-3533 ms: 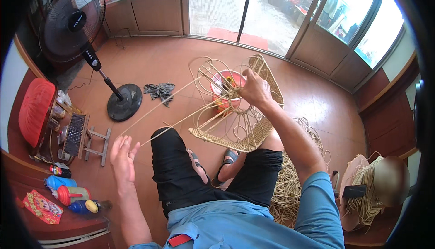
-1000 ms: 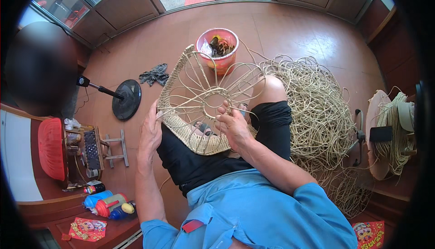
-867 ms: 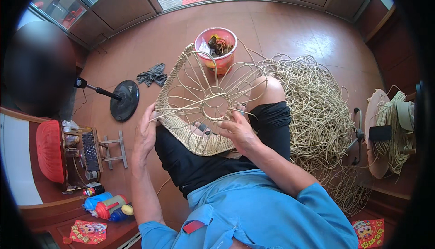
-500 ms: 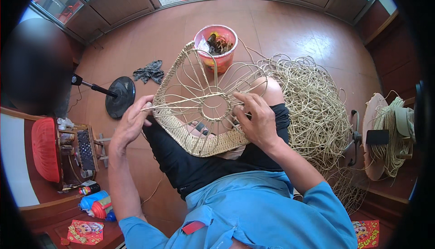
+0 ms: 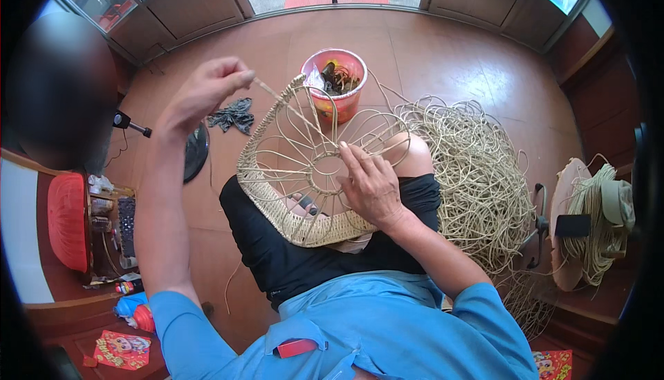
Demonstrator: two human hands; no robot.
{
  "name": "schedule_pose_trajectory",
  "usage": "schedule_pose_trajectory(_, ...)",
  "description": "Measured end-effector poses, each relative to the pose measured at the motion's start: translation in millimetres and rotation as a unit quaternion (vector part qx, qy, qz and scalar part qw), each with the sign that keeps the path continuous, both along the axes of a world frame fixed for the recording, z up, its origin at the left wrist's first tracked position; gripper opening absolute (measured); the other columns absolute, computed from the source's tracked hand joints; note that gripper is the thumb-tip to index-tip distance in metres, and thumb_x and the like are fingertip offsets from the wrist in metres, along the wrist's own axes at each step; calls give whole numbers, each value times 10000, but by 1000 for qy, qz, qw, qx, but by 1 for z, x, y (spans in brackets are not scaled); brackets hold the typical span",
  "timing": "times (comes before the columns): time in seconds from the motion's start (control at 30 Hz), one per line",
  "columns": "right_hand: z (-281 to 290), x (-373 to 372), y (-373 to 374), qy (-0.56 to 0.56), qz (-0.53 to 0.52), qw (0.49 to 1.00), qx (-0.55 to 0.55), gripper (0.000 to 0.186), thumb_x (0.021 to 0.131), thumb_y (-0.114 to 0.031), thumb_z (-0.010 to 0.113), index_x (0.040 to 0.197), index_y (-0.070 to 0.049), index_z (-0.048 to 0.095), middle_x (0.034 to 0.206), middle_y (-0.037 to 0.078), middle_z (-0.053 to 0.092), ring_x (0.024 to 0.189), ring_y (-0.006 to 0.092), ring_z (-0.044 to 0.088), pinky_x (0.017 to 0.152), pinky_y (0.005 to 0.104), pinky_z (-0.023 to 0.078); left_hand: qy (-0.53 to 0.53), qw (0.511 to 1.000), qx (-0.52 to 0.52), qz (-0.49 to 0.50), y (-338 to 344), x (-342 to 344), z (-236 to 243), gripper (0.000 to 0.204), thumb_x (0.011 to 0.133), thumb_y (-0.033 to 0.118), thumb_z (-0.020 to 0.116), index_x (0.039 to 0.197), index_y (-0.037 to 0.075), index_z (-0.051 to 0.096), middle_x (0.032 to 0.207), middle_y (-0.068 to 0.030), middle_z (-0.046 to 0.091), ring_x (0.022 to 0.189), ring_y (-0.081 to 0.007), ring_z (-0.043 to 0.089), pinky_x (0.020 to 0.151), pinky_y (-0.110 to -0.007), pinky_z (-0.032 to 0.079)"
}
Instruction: Weaving a basket using long flexible natural fibers.
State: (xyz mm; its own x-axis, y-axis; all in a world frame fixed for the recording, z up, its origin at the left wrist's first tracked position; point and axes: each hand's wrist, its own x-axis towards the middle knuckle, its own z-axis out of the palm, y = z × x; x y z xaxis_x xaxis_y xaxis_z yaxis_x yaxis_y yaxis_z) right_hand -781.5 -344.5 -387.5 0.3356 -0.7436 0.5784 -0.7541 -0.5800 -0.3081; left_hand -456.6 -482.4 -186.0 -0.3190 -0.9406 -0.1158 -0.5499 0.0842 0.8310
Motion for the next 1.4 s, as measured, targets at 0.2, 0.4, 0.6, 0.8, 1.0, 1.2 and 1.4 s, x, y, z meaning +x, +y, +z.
schedule_pose_trajectory(0.2,-1,4,8,87,-4,996,27,911,934,-347,795,1677,48,444,1550,203,575,1117,305,645,927,424,511,-147,971,-190,-7,-72,-75,-21,282,1048,323,759,993,46,751,818,-26,673,780,-172,610,757,-381,515)
schedule_pose_trajectory(0.4,4,6,8,90,-10,992,88,959,926,-383,832,1697,9,418,1526,176,575,1194,319,639,971,455,502,-196,845,-498,24,-64,-131,-46,260,1079,326,692,1033,87,783,960,-159,746,909,-386,721,892,-508,545)
schedule_pose_trajectory(0.6,1,7,4,77,-7,995,59,895,950,-381,786,1684,1,446,1455,173,598,1127,301,637,929,434,500,-73,950,-288,97,39,-128,-99,176,1084,206,683,1093,31,693,987,-214,749,928,-440,758,800,-507,586)
schedule_pose_trajectory(0.8,-2,8,1,50,10,998,44,870,938,-368,802,1668,-25,475,1455,160,602,1124,298,640,927,432,501,-95,959,-247,99,84,-146,-134,197,1080,107,615,1246,61,520,952,-251,735,983,-498,750,837,-601,572)
schedule_pose_trajectory(1.0,-4,9,2,29,5,998,49,871,932,-358,812,1673,-48,475,1446,149,609,1132,300,646,933,442,500,-149,975,-161,-30,74,-131,-134,171,1058,76,580,1211,63,506,943,-237,736,924,-490,756,825,-604,590)
schedule_pose_trajectory(1.2,-5,11,3,29,-6,996,85,822,902,-320,841,1610,-43,528,1483,174,607,1237,342,652,1002,472,504,-231,938,-246,-80,77,-131,-134,193,1060,90,570,1244,67,518,1028,-199,676,937,-449,766,782,-557,623)
schedule_pose_trajectory(1.4,-3,10,4,4,3,999,49,818,919,-285,813,1650,-76,510,1477,138,594,1205,315,641,1001,460,500,-176,914,-359,-72,101,-119,-140,247,1025,106,665,1263,69,609,1085,-160,676,926,-370,767,722,-473,623)
